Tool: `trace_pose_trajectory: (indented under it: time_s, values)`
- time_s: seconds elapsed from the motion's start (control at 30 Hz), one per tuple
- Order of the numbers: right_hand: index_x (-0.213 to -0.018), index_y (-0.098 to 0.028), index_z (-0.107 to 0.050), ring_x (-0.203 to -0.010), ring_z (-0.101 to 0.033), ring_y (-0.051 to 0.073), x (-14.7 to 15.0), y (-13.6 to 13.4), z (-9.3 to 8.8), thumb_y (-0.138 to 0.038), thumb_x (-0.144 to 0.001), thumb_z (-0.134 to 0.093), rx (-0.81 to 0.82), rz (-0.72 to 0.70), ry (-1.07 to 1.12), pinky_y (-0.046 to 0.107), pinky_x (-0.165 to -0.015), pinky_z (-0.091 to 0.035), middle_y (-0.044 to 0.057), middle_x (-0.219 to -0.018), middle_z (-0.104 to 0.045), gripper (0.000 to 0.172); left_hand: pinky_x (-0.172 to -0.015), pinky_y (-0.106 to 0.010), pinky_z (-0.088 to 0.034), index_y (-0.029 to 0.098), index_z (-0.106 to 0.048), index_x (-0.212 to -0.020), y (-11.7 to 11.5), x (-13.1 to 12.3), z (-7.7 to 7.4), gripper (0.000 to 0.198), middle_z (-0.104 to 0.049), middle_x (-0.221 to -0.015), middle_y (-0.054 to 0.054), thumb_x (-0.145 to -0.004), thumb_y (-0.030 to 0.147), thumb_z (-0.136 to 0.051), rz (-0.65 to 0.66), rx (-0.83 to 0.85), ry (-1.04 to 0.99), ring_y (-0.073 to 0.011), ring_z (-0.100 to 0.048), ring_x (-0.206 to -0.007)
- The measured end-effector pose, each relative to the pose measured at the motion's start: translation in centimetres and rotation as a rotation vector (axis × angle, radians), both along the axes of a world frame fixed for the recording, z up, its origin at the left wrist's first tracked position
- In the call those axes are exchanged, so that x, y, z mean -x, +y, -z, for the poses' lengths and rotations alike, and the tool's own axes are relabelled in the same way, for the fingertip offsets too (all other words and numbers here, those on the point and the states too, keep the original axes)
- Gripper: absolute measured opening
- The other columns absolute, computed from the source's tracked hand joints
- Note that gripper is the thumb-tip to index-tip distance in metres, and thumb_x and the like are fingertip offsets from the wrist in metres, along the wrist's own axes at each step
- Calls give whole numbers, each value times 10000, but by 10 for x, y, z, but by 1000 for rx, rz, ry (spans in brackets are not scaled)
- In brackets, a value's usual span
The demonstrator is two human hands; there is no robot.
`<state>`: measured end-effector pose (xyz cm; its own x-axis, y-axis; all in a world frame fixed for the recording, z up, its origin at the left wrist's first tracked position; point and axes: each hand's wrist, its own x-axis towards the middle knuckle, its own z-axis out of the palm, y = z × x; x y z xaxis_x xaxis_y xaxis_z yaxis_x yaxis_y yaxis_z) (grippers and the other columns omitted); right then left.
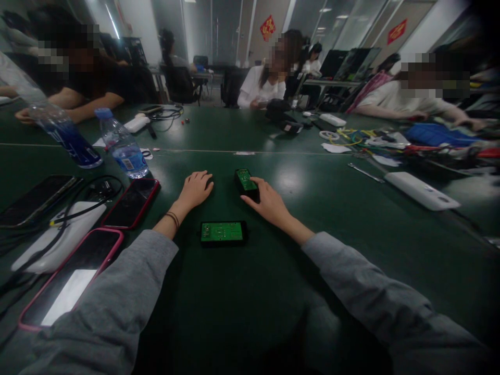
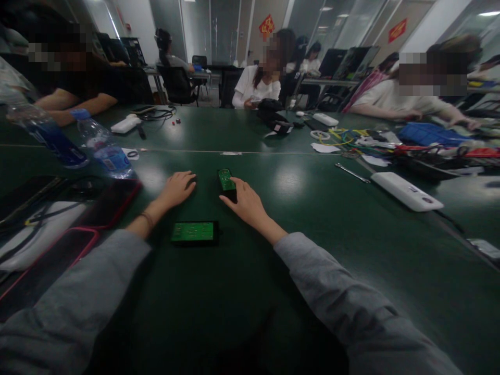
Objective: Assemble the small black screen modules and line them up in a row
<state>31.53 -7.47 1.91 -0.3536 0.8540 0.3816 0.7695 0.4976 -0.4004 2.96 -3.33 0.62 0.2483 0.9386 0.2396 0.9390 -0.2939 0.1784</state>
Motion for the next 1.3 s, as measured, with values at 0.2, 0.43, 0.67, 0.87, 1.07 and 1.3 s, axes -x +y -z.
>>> trace_pose_trajectory:
  time_s: [0.2, 0.43, 0.67, 0.87, 1.07, 1.3]
  values:
    - [-1548, -98, -397, -1134, -693, 434, -2, 0, 1, -600, -997, -551, 119, -2, 35, 628, -924, -607, 284, -1361, -633, 761, -1211, -530, -403, 179, -576, -1500, 2, 2, 2, 470, -548, -1593, -144, -1102, 375, -420, 8, 0, -3, -317, -463, -1481]
    - [-1605, -80, -331, -1240, -655, 455, -3, 2, 3, -600, -991, -558, 128, 3, 59, 652, -1006, -575, 293, -1442, -592, 836, -1209, -529, -404, 171, -579, -1496, 1, 1, 1, 473, -545, -1595, -143, -1099, 376, -423, 3, 5, -1, -317, -459, -1479]
    - [-1619, -68, -335, -1317, -609, 456, -2, 1, 1, -583, -995, -552, 129, 9, 35, 656, -1057, -552, 290, -1518, -536, 837, -1200, -526, -411, 180, -592, -1479, 3, 2, 4, 459, -562, -1580, -145, -1090, 371, -439, 5, -11, 0, -315, -473, -1467]
    - [-1627, -69, -332, -1307, -616, 448, -1, 0, -2, -592, -993, -539, 150, 21, 27, 662, -1056, -553, 280, -1517, -543, 847, -1210, -515, -405, 159, -592, -1476, 2, 1, 4, 462, -560, -1582, -144, -1091, 360, -433, 5, -19, -4, -318, -475, -1467]
    - [-1625, -54, -330, -1295, -625, 442, -1, -1, -2, -602, -993, -525, 152, 21, 27, 657, -1060, -550, 288, -1501, -553, 859, -1205, -517, -410, 171, -586, -1484, 1, 1, 2, 467, -556, -1586, -143, -1093, 372, -428, 2, -6, 2, -313, -470, -1472]
    - [-1623, -56, -331, -1266, -640, 450, -3, 2, 2, -605, -976, -579, 124, 0, 29, 659, -1034, -563, 301, -1476, -565, 884, -1210, -532, -405, 170, -585, -1491, 1, 1, 2, 477, -553, -1588, -147, -1096, 375, -412, 9, -10, -10, -320, -467, -1475]
